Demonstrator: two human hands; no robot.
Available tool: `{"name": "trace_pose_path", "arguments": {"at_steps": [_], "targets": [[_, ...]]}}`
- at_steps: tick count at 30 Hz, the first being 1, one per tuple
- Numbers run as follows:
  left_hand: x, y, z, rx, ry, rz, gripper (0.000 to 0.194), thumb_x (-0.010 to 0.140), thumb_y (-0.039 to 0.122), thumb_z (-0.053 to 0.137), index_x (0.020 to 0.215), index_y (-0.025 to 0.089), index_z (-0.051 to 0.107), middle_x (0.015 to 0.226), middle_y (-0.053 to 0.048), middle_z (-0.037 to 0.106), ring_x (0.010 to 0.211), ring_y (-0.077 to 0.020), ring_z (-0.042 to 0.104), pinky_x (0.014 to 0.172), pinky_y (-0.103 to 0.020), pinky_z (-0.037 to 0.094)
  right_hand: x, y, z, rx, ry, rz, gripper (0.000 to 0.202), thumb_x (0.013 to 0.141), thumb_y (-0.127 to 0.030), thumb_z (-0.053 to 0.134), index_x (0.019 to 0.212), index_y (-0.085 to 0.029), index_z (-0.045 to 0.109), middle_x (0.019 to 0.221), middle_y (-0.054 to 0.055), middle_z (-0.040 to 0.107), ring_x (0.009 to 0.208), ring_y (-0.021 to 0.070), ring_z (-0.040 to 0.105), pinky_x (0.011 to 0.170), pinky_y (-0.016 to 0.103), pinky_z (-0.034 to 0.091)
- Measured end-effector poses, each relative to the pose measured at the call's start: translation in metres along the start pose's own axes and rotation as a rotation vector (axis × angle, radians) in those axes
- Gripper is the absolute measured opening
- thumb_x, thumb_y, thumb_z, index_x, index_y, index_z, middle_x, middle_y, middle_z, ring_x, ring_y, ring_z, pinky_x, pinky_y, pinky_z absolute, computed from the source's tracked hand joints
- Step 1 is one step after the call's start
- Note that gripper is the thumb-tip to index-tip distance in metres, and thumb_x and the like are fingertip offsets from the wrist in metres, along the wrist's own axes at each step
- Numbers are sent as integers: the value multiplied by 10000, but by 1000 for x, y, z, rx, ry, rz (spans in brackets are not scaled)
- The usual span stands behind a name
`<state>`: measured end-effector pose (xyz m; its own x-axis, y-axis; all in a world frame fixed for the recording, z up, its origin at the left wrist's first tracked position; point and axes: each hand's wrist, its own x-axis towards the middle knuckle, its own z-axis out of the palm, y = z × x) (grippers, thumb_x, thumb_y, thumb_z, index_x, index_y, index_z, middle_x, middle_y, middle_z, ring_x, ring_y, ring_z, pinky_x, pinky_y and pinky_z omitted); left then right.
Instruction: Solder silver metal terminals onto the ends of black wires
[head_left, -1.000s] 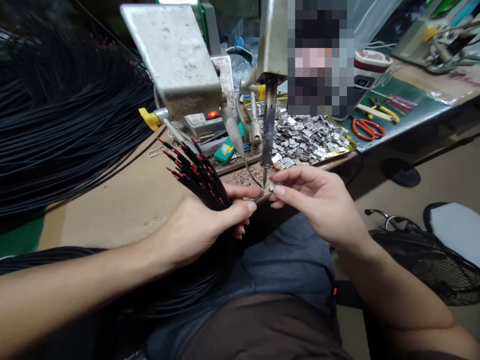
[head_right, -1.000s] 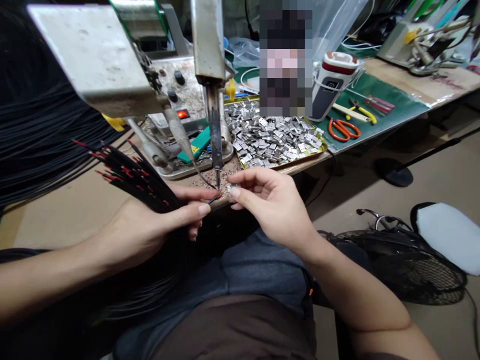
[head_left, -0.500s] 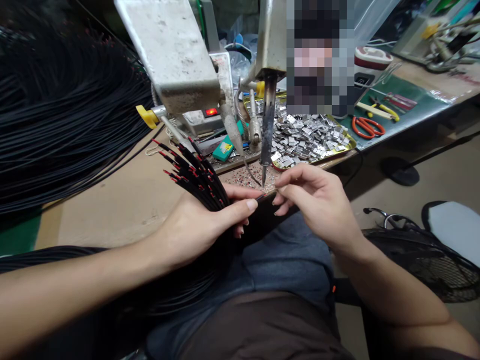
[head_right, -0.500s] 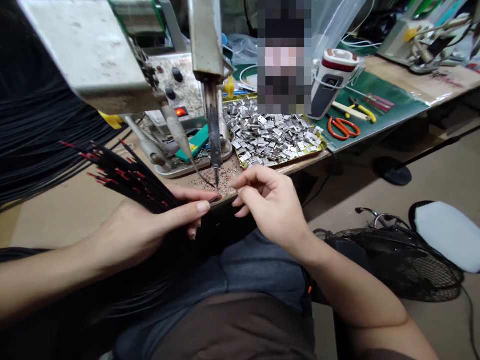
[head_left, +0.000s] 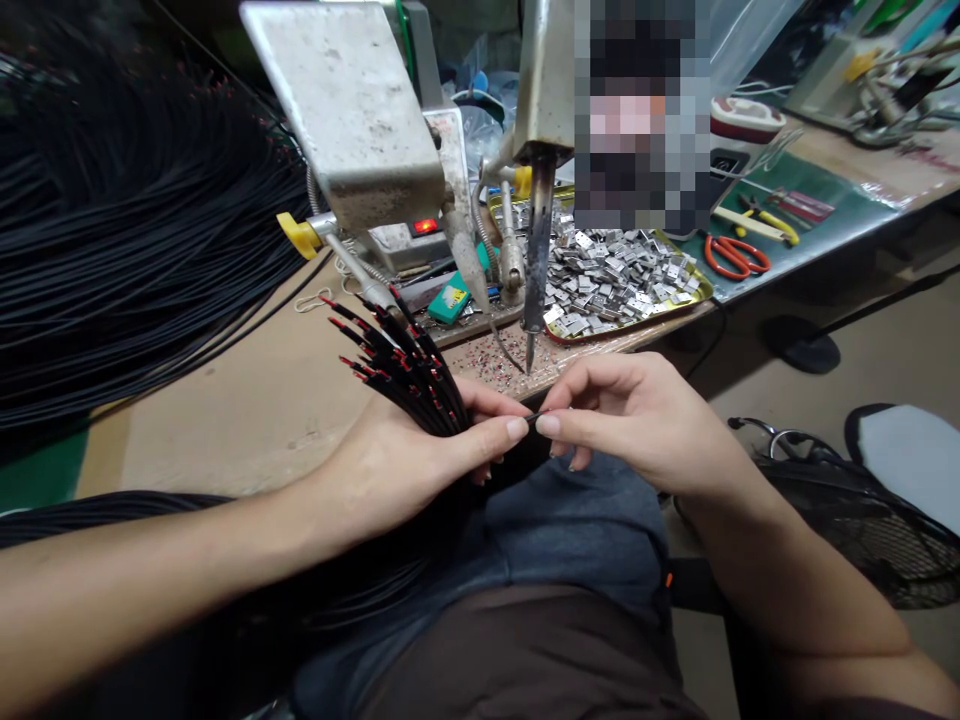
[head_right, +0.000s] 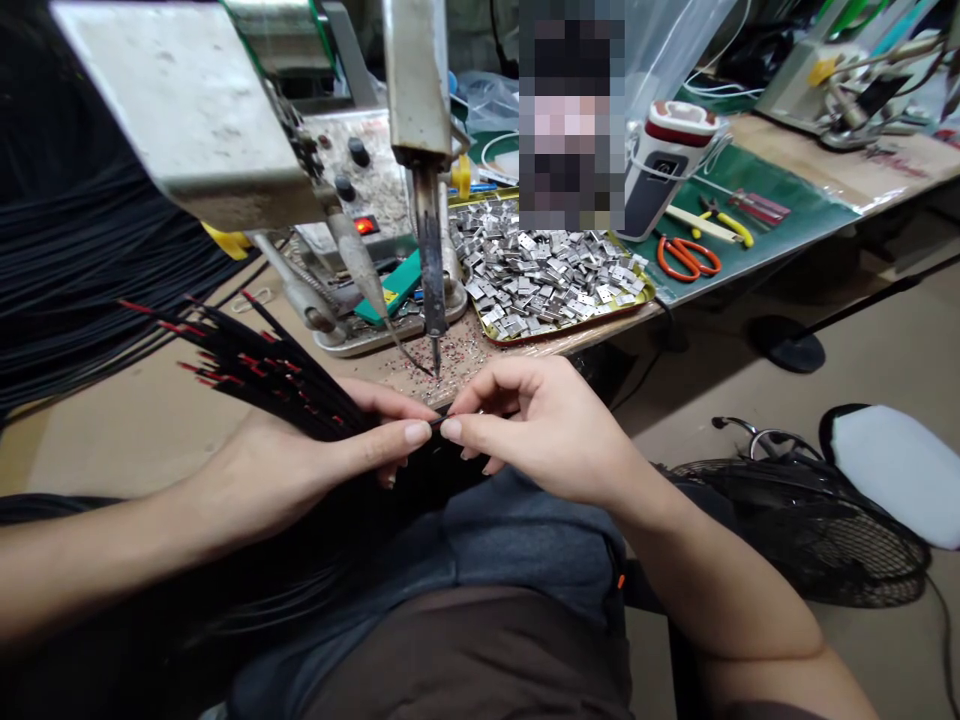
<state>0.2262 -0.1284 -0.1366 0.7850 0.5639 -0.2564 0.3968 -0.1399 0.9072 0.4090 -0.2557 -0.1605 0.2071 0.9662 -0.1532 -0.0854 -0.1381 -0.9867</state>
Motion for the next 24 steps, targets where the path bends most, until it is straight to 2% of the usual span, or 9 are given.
{"name": "trace_pose_path", "arguments": {"at_steps": [4, 8, 11, 14, 16, 19, 22, 24], "targets": [[2, -1, 1, -57, -4, 18, 291, 816, 426, 820, 926, 157, 811, 643, -12, 709, 552, -106, 620, 503, -148, 466, 1, -2, 0, 59, -10, -28, 172, 738, -164, 899, 788, -143, 735, 649, 11, 692, 554, 102, 651, 528, 158, 549], [2, 1, 1, -113, -31, 19, 249, 784, 376, 843, 865, 147, 789, 624, -9, 701, 542, -96, 610, 494, -132, 461, 0, 7, 8, 136, 24, -110, 160, 756, -190, 894, 784, -158, 740, 719, 16, 700, 603, 124, 660, 565, 217, 561], [1, 3, 1, -131, -52, 15, 210, 758, 324, 857, 776, 139, 758, 601, -3, 685, 539, -80, 592, 502, -113, 457, -2, 16, 20, 107, 117, -247, 142, 785, -181, 872, 773, -173, 730, 775, 13, 684, 671, 122, 637, 611, 237, 532], [1, 5, 1, -117, -46, 18, 211, 775, 313, 848, 770, 124, 755, 606, -8, 683, 534, -73, 589, 498, -108, 456, -3, 19, 26, -67, 263, -400, 154, 805, -174, 856, 756, -172, 710, 794, 16, 658, 739, 124, 598, 675, 254, 498], [3, 5, 2, -150, -32, -2, 216, 788, 307, 844, 853, 112, 776, 629, -9, 691, 522, -74, 592, 489, -116, 465, -2, 17, 24, -114, 275, -355, 157, 811, -215, 858, 784, -166, 711, 789, 25, 670, 732, 135, 613, 667, 264, 511], [5, 3, 2, -214, -17, -40, 316, 785, 296, 864, 1028, 107, 795, 663, -2, 694, 522, -71, 595, 499, -124, 488, 4, 11, 13, -45, 249, -217, 236, 780, -284, 887, 894, -152, 728, 807, 37, 709, 731, 165, 686, 626, 267, 576], [7, -3, 0, -253, -29, -41, 389, 795, 330, 878, 1118, 128, 795, 692, 4, 691, 548, -68, 605, 525, -126, 514, 10, 10, 7, 32, 271, -218, 303, 775, -324, 894, 949, -140, 726, 854, 52, 735, 769, 173, 727, 679, 276, 633], [8, -8, 0, -306, -32, -48, 392, 806, 342, 876, 1130, 138, 792, 705, 5, 689, 564, -74, 611, 538, -141, 535, 14, 12, 8, 77, 242, -227, 301, 798, -334, 881, 951, -134, 716, 851, 59, 742, 763, 166, 737, 716, 278, 648]]}}
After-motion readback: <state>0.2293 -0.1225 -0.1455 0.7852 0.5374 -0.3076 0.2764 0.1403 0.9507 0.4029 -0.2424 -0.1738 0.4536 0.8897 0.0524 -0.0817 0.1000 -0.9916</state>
